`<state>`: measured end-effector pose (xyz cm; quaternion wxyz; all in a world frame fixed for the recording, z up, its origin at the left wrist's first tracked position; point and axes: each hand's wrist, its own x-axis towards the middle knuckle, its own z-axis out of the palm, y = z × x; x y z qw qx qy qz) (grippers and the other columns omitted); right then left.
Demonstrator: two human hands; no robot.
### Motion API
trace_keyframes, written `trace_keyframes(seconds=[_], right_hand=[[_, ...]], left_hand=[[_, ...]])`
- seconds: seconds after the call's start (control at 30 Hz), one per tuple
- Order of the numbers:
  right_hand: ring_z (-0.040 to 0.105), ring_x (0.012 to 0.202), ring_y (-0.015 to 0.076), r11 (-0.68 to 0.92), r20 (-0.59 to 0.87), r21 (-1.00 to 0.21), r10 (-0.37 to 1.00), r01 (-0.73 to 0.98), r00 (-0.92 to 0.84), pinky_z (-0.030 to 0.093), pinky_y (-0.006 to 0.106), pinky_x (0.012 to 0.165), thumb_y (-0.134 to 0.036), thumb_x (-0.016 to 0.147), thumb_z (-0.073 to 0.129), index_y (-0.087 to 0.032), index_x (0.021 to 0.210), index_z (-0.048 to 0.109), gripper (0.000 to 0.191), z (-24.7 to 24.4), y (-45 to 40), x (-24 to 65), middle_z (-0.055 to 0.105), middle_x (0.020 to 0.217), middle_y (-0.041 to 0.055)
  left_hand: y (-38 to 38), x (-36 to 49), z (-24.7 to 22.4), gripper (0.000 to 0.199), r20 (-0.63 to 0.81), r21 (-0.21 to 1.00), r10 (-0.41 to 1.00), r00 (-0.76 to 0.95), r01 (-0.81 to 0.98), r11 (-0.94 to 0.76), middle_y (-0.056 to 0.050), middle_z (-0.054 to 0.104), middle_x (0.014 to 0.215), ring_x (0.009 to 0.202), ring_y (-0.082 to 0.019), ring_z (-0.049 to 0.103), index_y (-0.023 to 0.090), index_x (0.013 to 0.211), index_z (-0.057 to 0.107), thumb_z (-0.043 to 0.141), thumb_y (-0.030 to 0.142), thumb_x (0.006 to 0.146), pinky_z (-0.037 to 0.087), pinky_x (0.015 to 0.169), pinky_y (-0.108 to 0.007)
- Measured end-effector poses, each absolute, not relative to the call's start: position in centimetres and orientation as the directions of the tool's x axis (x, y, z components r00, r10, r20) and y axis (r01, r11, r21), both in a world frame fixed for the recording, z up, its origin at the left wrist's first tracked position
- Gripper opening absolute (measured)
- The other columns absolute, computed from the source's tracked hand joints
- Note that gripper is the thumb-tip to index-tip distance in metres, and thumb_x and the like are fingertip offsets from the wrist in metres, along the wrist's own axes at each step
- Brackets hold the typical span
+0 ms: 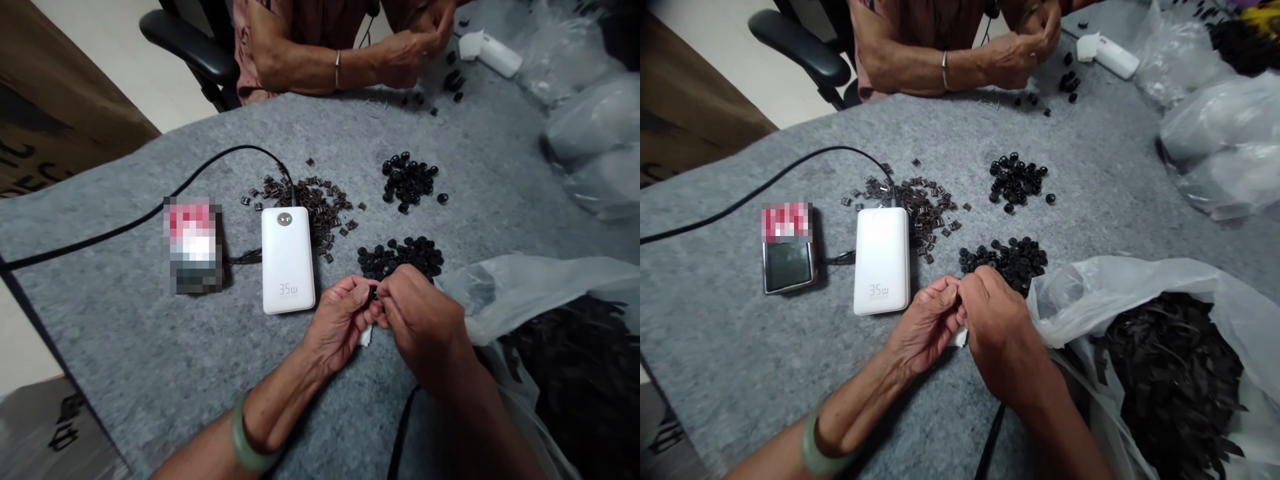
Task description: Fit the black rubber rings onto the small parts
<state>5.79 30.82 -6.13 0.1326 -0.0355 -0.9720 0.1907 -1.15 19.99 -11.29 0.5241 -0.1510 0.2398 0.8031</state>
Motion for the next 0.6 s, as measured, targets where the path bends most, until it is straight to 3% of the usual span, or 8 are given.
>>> trace_keyframes(seconds=[0.4,0.6], right_hand=[[0.037,0.074,0.0103,0.960,0.266,-0.272,0.005,-0.070,-0.964,0.028,0.024,0.068,-0.003,0.092,0.042,-0.013,0.070,0.048,0.025,-6.35,30.40,5.74,0.045,0.075,0.0037],[0.046,0.073,0.0057,0.884,0.206,-0.464,0.165,0.052,-0.965,0.034,0.019,0.066,-0.006,0.095,0.046,-0.012,0.076,0.059,0.023,-6.68,30.76,6.34,0.051,0.078,0.0023]], left_hand=[[20.17,-0.65,-11.29,0.036,-0.503,0.297,0.728,-0.465,-0.885,-0.359,0.003,0.061,0.059,0.051,-0.004,0.057,0.010,0.075,0.061,0.091,0.030,0.067,0.049,0.050,-0.012],[20.23,-0.86,-11.23,0.045,-0.479,0.303,0.743,-0.467,-0.882,-0.360,0.003,0.063,0.065,0.052,-0.004,0.058,0.011,0.085,0.062,0.094,0.034,0.064,0.052,0.051,-0.014]])
